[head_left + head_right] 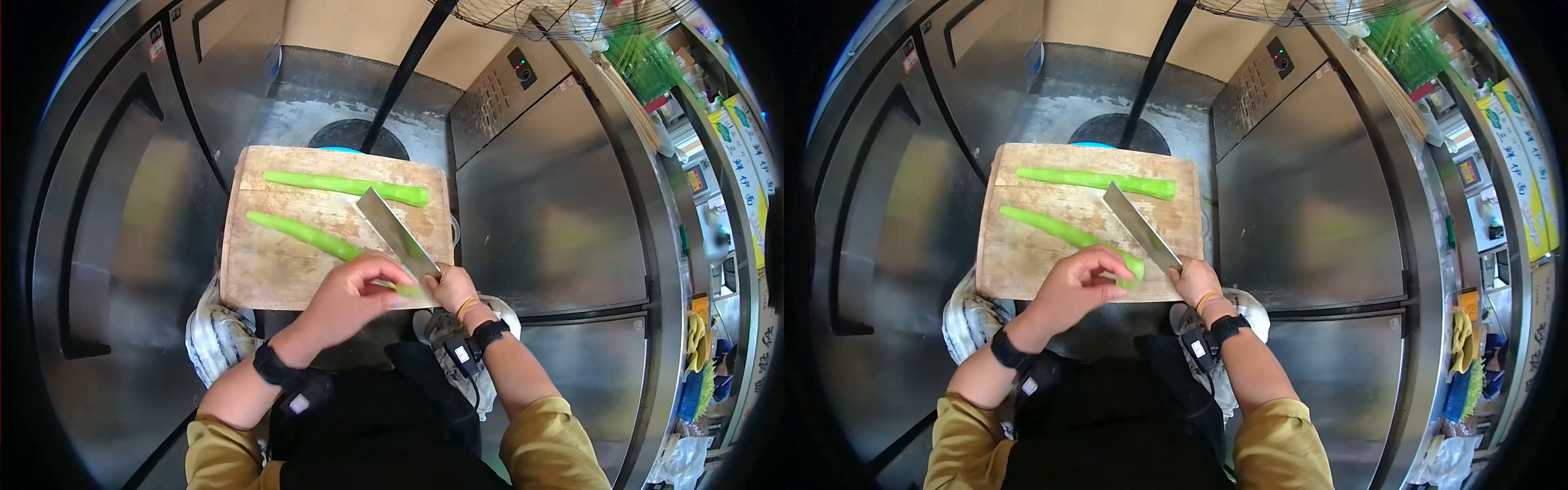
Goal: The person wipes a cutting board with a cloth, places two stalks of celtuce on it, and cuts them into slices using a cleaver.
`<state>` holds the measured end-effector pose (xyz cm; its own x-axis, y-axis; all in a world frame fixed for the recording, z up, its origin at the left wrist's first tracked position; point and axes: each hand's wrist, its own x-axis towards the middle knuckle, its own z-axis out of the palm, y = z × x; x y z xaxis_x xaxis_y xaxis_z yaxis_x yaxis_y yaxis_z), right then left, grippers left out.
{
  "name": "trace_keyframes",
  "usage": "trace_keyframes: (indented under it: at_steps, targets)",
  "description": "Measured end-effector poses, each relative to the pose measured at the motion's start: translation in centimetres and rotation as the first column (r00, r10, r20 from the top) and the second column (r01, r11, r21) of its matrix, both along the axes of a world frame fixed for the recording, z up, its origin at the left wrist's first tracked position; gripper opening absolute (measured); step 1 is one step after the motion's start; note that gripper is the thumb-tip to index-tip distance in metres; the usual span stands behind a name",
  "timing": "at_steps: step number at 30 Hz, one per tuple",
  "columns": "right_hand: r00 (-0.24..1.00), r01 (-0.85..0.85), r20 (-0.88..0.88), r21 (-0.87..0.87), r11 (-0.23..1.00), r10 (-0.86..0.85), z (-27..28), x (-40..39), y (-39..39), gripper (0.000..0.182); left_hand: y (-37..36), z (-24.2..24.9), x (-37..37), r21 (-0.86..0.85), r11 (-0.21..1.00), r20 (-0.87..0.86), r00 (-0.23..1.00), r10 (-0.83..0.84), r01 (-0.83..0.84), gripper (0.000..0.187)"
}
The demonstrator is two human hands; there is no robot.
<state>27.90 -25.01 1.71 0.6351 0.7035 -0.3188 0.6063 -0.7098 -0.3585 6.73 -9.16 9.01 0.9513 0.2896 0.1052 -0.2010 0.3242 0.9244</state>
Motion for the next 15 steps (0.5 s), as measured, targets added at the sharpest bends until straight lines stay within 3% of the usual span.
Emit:
trace_keyframes:
  at_steps: [1, 3, 6, 7, 8, 11, 12, 15]
  targets:
    - [1.0, -0.001, -0.007, 0.008, 1.0, 0.001, -0.3, 0.0, -0.1, 0.027, -0.2, 2.5, -0.6, -0.016, 0.999, 0.057, 0.998, -0.039, 0.04, 0.017]
    - [1.0, 0.001, -0.008, 0.007, 1.0, -0.001, -0.1, 0.0, 0.1, 0.027, -0.3, 7.1, -1.8, 0.303, 0.952, 0.263, 0.955, -0.135, 0.051, 0.01]
    - [1.0, -0.012, 0.017, -0.017, 1.0, 0.012, 0.3, -0.1, 0.1, 0.027, -1.0, 10.3, -3.1, 0.317, 0.941, 0.615, 0.728, -0.302, 0.122, 0.009]
    - [1.0, -0.009, 0.013, -0.01, 1.0, 0.009, 0.4, 0.0, 0.3, 0.027, -1.1, 10.9, -3.4, 0.319, 0.946, 0.731, 0.623, -0.278, 0.048, 0.011]
    - [1.0, -0.006, 0.006, -0.004, 1.0, 0.006, 0.5, 0.0, 0.3, 0.027, -2.1, 11.4, -2.8, 0.161, 0.984, 0.865, 0.492, -0.102, -0.078, 0.007]
    - [1.0, 0.016, -0.021, -0.002, 1.0, -0.017, 0.2, -0.4, 0.2, 0.027, -1.3, 11.2, -3.5, 0.145, 0.988, 0.878, 0.467, -0.1, -0.06, 0.004]
    - [1.0, 0.02, -0.023, -0.002, 1.0, -0.02, 0.2, -0.4, 0.4, 0.027, 0.0, 11.0, -3.7, 0.243, 0.97, 0.81, 0.545, -0.215, 0.021, 0.007]
    - [0.998, 0.039, -0.058, 0.038, 0.999, -0.037, -0.2, -0.3, 0.3, 0.028, 1.0, 10.6, -3.2, 0.155, 0.98, 0.548, 0.814, -0.192, 0.126, 0.008]
